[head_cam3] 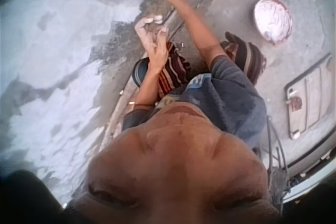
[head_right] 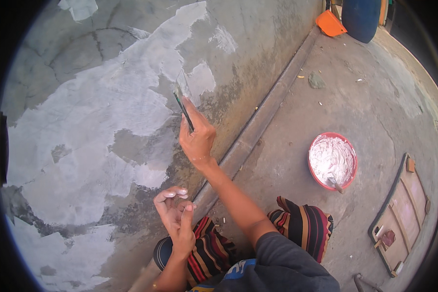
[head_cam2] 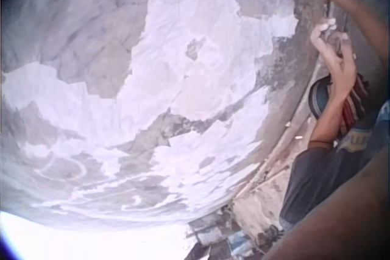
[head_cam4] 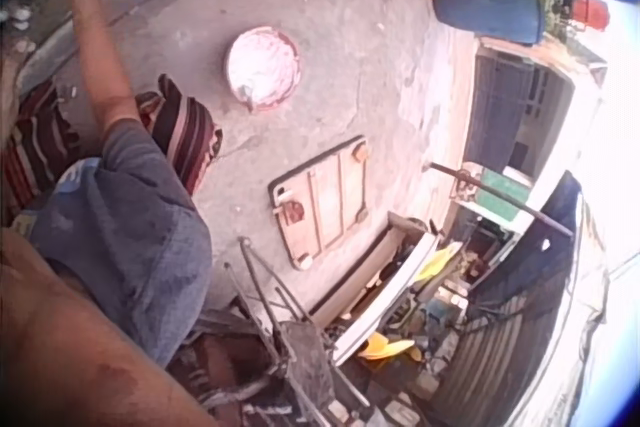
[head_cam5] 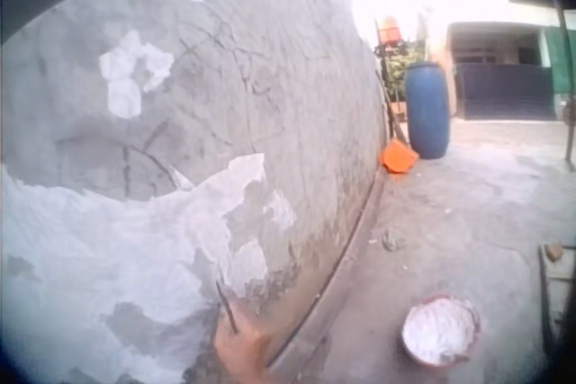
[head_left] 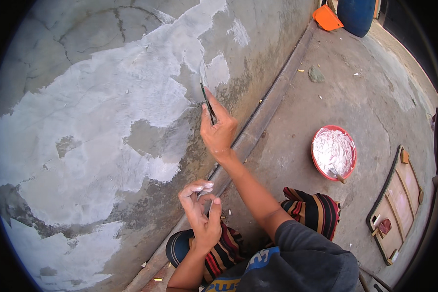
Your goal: The person scoops white plaster from a red basin using a small trowel and applies it to a concrete wall with a larger trowel. They repeatedly smooth and spread the plaster across the surface.
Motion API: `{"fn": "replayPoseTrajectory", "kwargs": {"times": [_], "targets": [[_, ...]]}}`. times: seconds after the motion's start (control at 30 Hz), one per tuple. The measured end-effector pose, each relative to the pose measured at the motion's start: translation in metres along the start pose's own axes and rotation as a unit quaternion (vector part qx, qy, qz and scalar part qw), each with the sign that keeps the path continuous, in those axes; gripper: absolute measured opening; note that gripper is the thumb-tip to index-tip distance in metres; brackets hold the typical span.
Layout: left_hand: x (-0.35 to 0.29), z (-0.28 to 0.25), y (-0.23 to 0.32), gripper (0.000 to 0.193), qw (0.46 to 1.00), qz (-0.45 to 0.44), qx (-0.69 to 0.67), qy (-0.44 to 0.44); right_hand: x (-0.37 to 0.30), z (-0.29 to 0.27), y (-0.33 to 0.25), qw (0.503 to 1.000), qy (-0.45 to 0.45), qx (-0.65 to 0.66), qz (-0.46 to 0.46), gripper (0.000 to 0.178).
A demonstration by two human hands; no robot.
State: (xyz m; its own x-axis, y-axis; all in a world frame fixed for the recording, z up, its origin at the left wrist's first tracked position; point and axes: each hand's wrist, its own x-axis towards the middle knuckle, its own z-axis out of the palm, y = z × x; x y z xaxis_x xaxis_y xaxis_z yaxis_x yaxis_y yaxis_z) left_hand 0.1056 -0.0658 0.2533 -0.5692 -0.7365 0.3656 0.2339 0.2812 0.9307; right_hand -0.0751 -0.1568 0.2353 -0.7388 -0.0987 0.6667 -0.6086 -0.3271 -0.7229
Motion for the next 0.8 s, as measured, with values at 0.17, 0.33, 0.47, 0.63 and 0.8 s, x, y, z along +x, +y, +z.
{"fn": "replayPoseTrajectory", "kwargs": {"times": [0.17,0.33,0.47,0.63,0.8], "targets": [[0.002,0.000,-0.003,0.044,1.000,-0.010,0.001,0.000,-0.014,-0.003,-0.023,0.994,-0.045,-0.025,-0.096,0.044],[0.002,-0.002,-0.005,0.043,1.000,-0.006,0.011,-0.008,-0.021,-0.033,-0.026,0.992,-0.069,0.028,-0.101,0.043],[0.001,-0.003,-0.002,0.041,1.000,0.002,0.019,-0.009,0.004,-0.032,-0.016,0.997,0.069,0.008,-0.020,0.043],[0.000,-0.007,0.002,0.040,0.999,0.014,0.027,-0.009,0.039,0.016,-0.020,0.988,0.059,-0.020,-0.138,0.047],[-0.003,-0.010,0.005,0.042,1.000,0.001,-0.004,0.013,0.019,0.048,-0.036,0.992,0.002,-0.029,-0.124,0.054]]}}
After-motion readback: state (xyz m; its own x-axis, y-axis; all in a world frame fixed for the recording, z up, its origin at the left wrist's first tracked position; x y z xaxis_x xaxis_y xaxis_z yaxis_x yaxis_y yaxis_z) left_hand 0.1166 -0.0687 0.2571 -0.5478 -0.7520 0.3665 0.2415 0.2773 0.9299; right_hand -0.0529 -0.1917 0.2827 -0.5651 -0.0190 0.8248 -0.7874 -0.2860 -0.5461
